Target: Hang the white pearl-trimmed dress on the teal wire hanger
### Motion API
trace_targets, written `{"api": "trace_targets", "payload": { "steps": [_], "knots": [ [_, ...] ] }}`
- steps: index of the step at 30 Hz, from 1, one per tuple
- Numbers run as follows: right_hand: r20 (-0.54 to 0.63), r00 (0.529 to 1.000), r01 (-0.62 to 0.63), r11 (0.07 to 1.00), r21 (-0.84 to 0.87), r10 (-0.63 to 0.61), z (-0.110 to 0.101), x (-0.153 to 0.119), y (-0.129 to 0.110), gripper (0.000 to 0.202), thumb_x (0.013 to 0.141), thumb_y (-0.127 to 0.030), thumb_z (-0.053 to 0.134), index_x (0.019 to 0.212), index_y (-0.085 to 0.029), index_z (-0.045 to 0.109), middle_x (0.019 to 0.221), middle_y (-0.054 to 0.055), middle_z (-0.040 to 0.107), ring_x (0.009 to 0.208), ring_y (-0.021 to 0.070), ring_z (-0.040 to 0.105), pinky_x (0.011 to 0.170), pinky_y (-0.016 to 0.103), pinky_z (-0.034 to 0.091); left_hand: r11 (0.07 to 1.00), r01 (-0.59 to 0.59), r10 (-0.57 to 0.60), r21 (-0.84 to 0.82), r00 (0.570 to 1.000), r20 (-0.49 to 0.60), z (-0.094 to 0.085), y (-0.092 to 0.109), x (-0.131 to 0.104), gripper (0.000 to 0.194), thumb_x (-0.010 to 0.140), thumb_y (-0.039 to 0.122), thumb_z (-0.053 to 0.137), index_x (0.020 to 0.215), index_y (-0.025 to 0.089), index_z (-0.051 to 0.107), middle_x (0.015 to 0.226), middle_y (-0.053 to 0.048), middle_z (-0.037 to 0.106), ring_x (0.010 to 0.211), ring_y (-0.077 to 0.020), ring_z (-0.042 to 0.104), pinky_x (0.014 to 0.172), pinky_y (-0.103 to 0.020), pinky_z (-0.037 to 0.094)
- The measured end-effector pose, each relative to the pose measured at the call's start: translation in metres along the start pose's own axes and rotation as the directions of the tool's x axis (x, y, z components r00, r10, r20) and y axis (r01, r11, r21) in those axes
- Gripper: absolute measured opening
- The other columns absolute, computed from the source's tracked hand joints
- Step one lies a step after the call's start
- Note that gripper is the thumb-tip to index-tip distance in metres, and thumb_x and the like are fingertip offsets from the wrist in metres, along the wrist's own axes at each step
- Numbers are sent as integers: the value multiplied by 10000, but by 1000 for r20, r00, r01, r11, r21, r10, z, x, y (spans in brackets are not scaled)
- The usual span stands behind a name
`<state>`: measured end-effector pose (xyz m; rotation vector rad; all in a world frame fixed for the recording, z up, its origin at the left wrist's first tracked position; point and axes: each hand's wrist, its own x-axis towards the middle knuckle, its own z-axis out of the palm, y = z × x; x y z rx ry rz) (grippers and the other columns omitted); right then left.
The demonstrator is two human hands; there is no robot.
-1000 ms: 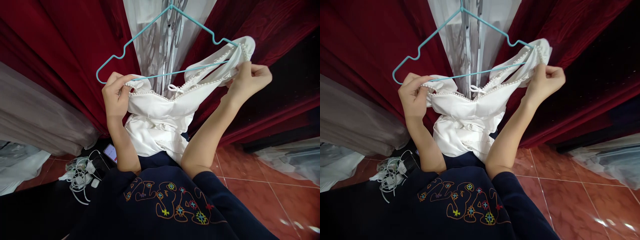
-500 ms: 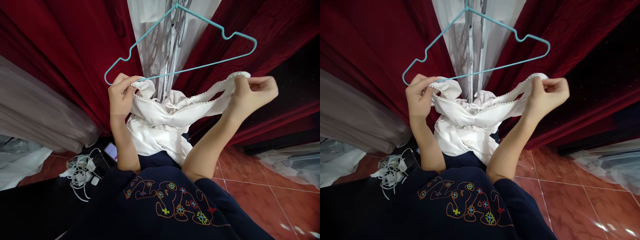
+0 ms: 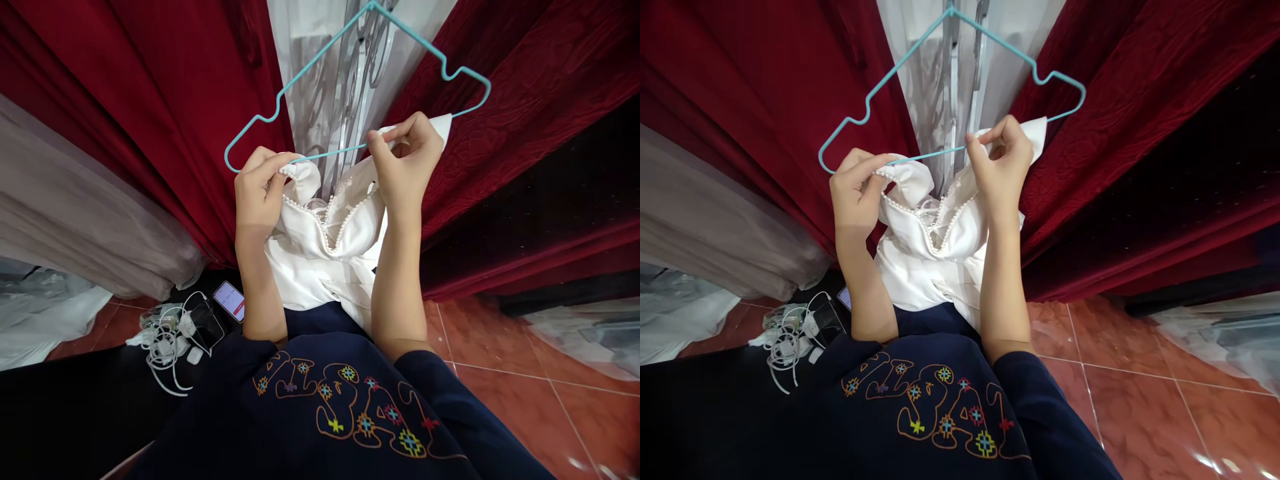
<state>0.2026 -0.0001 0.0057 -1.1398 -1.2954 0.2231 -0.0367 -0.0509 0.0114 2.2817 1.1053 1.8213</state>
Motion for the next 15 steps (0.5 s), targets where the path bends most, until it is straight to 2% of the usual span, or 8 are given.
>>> {"api": "trace_targets", "payload": {
  "steps": [2,4,6,8,10,11,13,15],
  "knots": [
    [11,1000,13,1000,-11,-13,-4,-1,1,365,954,-497,718,777,-299,469,853,32,618,872,190,528,759,376,483,999,-30,31,18,997,-68,2,-1,-2,252,1120,318,577,1124,321,828,1109,-65,714,1056,-264,717,867,-437,619],
    [30,999,32,999,-1,-32,-7,-1,-2,388,946,-527,711,778,-294,449,840,34,603,857,194,529,749,382,481,996,-46,60,72,978,-201,2,-8,-7,236,1105,350,593,1095,308,825,1204,-70,688,1148,-286,700,922,-465,616],
    [36,998,49,999,13,-49,-9,-3,-7,396,938,-528,709,780,-292,433,832,30,589,821,191,522,738,386,477,989,-37,89,141,919,-384,-2,-23,-15,221,1083,355,605,1070,295,818,1210,-76,659,1174,-297,685,931,-480,604],
    [28,998,52,999,13,-53,-11,-6,-12,396,933,-512,714,776,-298,420,825,32,586,789,193,508,725,395,468,978,10,109,209,827,-551,-11,-47,-22,219,1069,341,595,1066,288,807,1147,-77,641,1157,-300,679,914,-481,586],
    [19,999,51,999,6,-51,-14,-8,-16,398,927,-502,722,775,-305,412,815,38,583,790,206,509,729,408,464,968,64,113,243,754,-647,-23,-73,-27,224,1064,313,581,1059,289,804,1056,-64,637,1088,-285,679,859,-461,557],
    [15,999,50,999,7,-50,-15,-8,-17,401,927,-502,724,776,-307,408,812,40,579,801,214,517,740,415,466,968,82,100,236,737,-668,-30,-85,-27,229,1066,286,581,1041,290,809,992,-50,635,1009,-258,675,813,-440,535],
    [18,999,51,999,19,-51,-16,-9,-18,400,935,-499,717,780,-309,401,813,44,574,830,227,533,775,429,470,979,94,50,179,746,-664,-40,-105,-24,256,1077,195,591,989,277,817,862,-10,620,839,-180,624,743,-395,477],
    [26,998,49,998,25,-50,-16,-9,-18,390,952,-487,700,784,-310,397,819,47,574,846,234,540,802,438,472,991,74,7,108,794,-608,-46,-118,-11,299,1064,56,603,977,251,814,800,38,634,756,-115,567,740,-364,448]
  ]
}}
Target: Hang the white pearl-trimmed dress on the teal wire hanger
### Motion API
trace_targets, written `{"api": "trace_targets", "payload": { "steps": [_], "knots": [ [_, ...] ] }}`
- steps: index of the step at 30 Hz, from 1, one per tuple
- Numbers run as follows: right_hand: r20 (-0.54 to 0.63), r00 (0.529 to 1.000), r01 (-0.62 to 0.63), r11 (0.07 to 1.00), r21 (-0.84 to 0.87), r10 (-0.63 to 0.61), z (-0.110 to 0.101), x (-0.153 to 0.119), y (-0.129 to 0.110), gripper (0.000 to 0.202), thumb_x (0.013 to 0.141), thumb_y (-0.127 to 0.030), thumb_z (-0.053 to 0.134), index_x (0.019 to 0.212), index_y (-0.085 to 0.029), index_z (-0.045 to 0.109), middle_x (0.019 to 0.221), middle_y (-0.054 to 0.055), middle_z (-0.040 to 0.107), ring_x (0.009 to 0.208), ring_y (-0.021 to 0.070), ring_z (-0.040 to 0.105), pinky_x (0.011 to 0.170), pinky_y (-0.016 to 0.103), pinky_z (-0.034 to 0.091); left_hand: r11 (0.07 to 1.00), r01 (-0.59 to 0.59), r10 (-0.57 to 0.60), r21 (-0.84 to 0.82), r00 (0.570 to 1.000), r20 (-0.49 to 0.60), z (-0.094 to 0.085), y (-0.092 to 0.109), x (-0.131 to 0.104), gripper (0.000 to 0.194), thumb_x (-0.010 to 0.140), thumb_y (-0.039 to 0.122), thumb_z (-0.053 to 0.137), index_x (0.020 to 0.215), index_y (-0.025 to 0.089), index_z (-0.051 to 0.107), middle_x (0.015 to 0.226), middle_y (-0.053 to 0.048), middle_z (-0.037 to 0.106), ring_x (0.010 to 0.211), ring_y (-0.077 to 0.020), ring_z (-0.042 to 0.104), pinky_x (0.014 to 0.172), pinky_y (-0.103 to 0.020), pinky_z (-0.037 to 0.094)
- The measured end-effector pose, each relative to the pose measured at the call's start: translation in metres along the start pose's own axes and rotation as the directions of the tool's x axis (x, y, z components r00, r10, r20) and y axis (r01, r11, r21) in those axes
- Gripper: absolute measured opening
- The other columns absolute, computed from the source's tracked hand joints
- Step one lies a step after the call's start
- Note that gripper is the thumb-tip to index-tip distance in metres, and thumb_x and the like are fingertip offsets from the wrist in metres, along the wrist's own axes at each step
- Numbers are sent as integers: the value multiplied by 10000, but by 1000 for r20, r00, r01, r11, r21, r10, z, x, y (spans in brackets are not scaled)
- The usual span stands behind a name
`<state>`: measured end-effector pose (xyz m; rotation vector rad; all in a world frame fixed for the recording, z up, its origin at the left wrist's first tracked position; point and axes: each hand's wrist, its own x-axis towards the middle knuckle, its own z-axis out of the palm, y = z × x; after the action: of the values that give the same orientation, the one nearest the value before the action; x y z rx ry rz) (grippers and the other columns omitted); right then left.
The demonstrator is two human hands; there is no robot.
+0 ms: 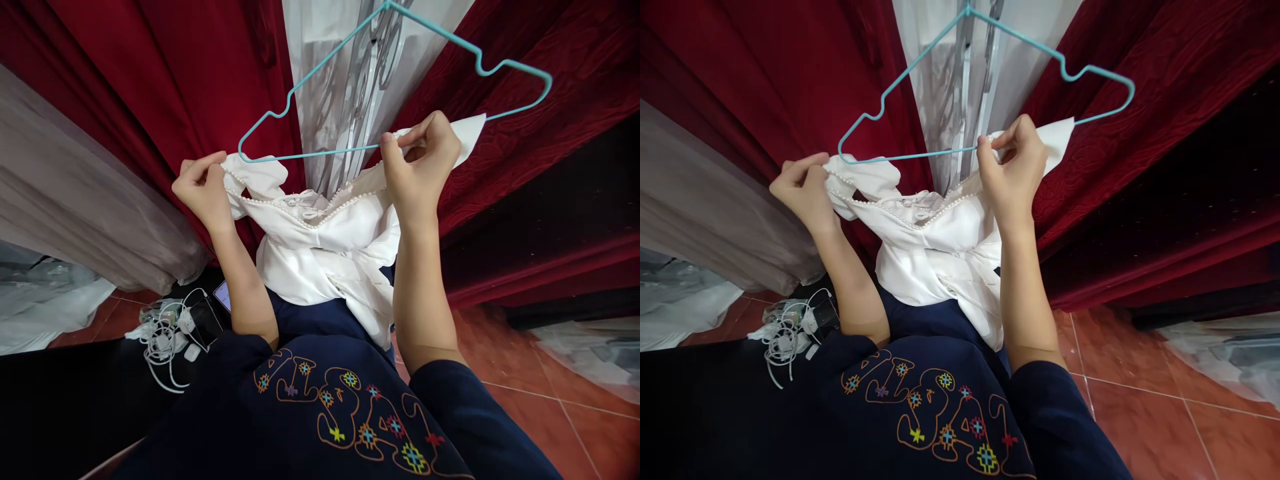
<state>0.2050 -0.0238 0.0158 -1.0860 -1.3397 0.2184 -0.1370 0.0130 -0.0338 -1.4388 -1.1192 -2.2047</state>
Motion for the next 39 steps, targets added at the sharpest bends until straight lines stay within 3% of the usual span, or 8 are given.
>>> {"api": "trace_targets", "payload": {
  "steps": [5,12,20,24,25,29,34,39],
  "knots": [
    [-31,999,34,998,-55,-36,2,0,3,376,953,-386,714,783,-297,390,801,27,547,764,206,502,764,413,476,992,-66,78,-112,992,102,37,8,58,525,758,-290,581,918,149,822,733,121,733,663,-49,599,599,-252,445],
    [-71,994,87,996,-25,-88,14,-4,5,344,945,-251,694,786,-282,391,785,-1,508,709,162,456,740,376,459,983,-184,182,-26,926,330,93,48,122,359,694,-219,664,800,73,845,642,79,714,600,-54,660,487,-147,440],
    [-74,993,94,995,-28,-96,16,-1,17,415,980,-556,691,832,-237,471,857,2,540,904,185,626,800,369,536,980,-1,75,-197,925,372,28,85,116,451,637,-186,501,786,77,836,605,55,701,576,-86,675,501,-144,424],
    [-77,992,98,995,-17,-99,19,-1,18,427,974,-564,699,834,-221,487,864,-4,540,925,186,650,811,367,552,971,-200,240,-133,845,478,69,80,126,266,821,-27,609,910,53,846,776,41,758,761,-132,751,636,-188,512],
    [-82,992,94,995,-16,-95,20,-2,17,425,969,-555,709,831,-221,486,855,-6,539,904,180,647,812,369,554,975,-211,216,-62,866,451,87,71,129,209,868,4,639,914,45,839,785,46,743,792,-124,749,658,-189,517],
    [-99,991,86,996,-14,-87,24,-3,16,459,953,-590,716,817,-224,475,812,-20,534,818,157,625,812,371,560,1000,17,-21,13,855,518,142,34,127,286,695,-152,887,845,61,769,671,84,664,655,-40,608,572,-181,439],
    [-103,991,81,997,-8,-81,24,1,19,475,942,-619,720,820,-225,486,820,-17,546,850,166,635,831,383,567,988,21,96,-154,697,711,146,34,91,149,959,90,870,1052,178,795,990,68,792,938,-77,723,787,-181,569],
    [-83,991,110,993,32,-107,17,0,13,356,976,-480,705,837,-223,502,923,-1,618,909,161,661,854,374,574,971,-132,235,-199,679,696,149,58,69,586,844,-242,629,1219,194,741,992,75,778,935,-82,727,816,-169,525]
  ]
}}
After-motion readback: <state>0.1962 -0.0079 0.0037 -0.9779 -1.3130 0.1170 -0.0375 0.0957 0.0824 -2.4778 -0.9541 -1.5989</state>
